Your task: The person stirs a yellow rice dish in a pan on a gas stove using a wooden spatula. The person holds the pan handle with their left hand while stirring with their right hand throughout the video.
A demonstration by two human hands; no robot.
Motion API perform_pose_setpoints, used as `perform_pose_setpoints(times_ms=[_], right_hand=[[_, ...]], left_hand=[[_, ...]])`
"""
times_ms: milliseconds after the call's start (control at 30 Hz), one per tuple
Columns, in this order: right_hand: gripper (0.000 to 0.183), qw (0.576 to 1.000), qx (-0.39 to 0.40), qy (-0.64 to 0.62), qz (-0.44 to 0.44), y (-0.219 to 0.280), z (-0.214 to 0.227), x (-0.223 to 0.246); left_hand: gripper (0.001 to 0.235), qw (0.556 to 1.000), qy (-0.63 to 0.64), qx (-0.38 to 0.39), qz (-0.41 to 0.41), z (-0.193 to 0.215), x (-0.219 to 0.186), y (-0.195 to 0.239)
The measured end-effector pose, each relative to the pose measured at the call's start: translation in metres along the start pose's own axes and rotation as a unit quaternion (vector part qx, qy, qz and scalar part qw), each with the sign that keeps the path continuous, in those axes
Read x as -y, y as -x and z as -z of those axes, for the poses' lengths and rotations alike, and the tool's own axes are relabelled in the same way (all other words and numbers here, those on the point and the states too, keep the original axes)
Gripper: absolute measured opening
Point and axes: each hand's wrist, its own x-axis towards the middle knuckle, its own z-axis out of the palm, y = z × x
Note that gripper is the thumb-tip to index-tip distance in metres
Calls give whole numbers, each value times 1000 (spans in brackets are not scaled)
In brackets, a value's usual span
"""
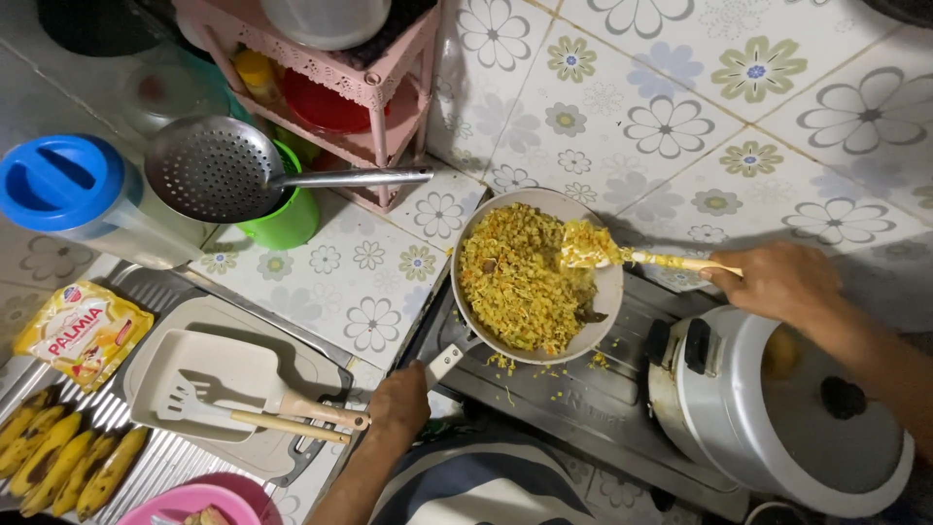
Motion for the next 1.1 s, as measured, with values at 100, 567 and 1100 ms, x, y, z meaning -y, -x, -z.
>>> perform_pose_setpoints(times_ms=[100, 567, 1100], right_hand=[[49, 1000, 18, -18, -19, 14, 12, 2], [47, 995, 21, 81, -44, 50, 46, 12], [30, 995, -21, 91, -21, 72, 61, 47]], left_hand=[[56, 1000, 10, 6, 5, 3, -1, 3], [46, 1000, 3, -4, -6, 1, 1, 2], [44, 999, 14, -27, -12, -4, 3, 1]])
